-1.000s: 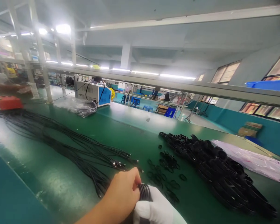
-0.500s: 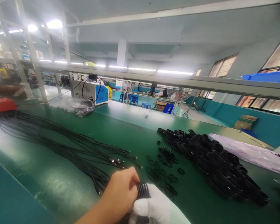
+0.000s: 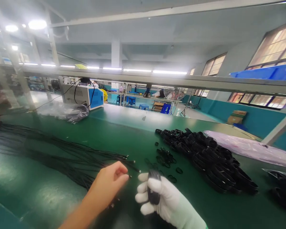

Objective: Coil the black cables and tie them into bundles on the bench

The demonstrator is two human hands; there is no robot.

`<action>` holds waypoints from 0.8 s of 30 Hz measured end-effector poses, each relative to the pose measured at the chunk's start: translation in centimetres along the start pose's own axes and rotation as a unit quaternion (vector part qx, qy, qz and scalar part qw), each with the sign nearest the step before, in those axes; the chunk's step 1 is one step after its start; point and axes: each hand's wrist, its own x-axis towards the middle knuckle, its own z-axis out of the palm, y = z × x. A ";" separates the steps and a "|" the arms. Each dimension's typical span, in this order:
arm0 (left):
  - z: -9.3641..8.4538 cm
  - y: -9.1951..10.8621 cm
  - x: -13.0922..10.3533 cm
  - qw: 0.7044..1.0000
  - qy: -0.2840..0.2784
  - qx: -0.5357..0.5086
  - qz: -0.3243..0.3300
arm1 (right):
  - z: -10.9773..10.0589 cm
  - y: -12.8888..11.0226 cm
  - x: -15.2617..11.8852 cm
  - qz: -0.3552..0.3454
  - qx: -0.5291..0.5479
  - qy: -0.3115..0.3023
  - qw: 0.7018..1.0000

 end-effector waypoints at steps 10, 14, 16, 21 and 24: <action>5.5 0.5 3.5 0.982 -0.087 0.126 0.109 | -2.3 -2.2 0.2 -0.079 -0.011 0.104 0.991; 8.5 0.6 4.7 0.982 -0.113 0.094 0.122 | -2.0 -1.4 0.3 -0.078 -0.030 0.093 0.992; 8.9 0.4 5.0 0.984 -0.122 0.058 0.116 | -1.9 -1.2 0.4 -0.091 -0.038 0.098 0.990; 7.3 -0.3 4.9 0.980 -0.159 -0.109 0.043 | -1.9 -1.2 1.2 -0.142 -0.054 0.157 0.976; 7.0 -0.4 4.4 0.957 -0.195 -0.215 0.000 | -1.5 -0.7 1.9 -0.141 -0.058 0.169 0.974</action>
